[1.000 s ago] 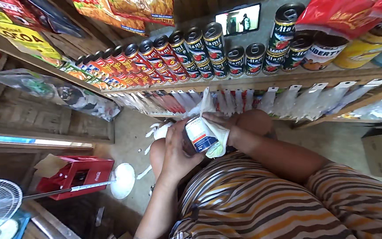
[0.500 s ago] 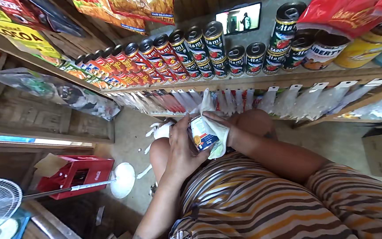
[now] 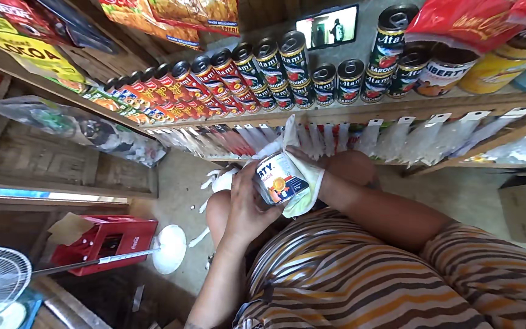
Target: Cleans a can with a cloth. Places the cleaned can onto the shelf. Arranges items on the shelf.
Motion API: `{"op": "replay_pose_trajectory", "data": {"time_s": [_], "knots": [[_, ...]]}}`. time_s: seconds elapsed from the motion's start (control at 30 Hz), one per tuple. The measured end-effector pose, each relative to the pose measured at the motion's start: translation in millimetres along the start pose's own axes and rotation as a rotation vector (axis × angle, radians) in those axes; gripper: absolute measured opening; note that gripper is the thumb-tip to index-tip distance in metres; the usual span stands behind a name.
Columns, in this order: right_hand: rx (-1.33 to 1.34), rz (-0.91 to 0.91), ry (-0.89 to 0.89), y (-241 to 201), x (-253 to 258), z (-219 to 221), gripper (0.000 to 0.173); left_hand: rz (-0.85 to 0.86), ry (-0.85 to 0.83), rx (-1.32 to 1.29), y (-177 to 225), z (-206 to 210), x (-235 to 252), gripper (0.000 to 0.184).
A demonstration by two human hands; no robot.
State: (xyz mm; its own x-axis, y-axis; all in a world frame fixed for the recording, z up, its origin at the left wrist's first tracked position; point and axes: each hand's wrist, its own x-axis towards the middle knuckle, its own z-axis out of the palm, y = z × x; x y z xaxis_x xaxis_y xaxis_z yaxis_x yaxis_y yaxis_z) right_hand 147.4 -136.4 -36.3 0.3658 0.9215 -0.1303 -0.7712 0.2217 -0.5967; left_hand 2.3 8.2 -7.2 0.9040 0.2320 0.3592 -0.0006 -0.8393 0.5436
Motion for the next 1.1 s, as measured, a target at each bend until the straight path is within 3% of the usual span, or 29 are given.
{"op": "replay_pose_trajectory", "data": {"time_s": [0.17, 0.27, 0.47, 0.7, 0.87, 1.1], "knots": [[-0.019, 0.056, 0.015, 1, 17, -13, 0.034, -0.052, -0.024, 0.138, 2, -2, 1, 0.100], [-0.161, 0.049, 0.015, 6, 14, -16, 0.044, -0.039, -0.021, 0.178, 5, 1, 0, 0.101], [-0.016, 0.116, 0.041, 5, 7, -3, 0.025, 0.092, 0.035, 0.104, 9, 4, 2, 0.096], [0.024, -0.074, -0.062, 7, 4, -10, 0.033, 0.065, -0.014, 0.038, -2, 6, -1, 0.116], [0.024, -0.092, -0.132, 0, -4, -12, 0.037, 0.093, 0.034, 0.001, -4, 6, 0, 0.104], [0.047, 0.065, -0.033, 4, 15, -13, 0.028, 0.032, 0.038, 0.012, 6, 0, 1, 0.098]]}}
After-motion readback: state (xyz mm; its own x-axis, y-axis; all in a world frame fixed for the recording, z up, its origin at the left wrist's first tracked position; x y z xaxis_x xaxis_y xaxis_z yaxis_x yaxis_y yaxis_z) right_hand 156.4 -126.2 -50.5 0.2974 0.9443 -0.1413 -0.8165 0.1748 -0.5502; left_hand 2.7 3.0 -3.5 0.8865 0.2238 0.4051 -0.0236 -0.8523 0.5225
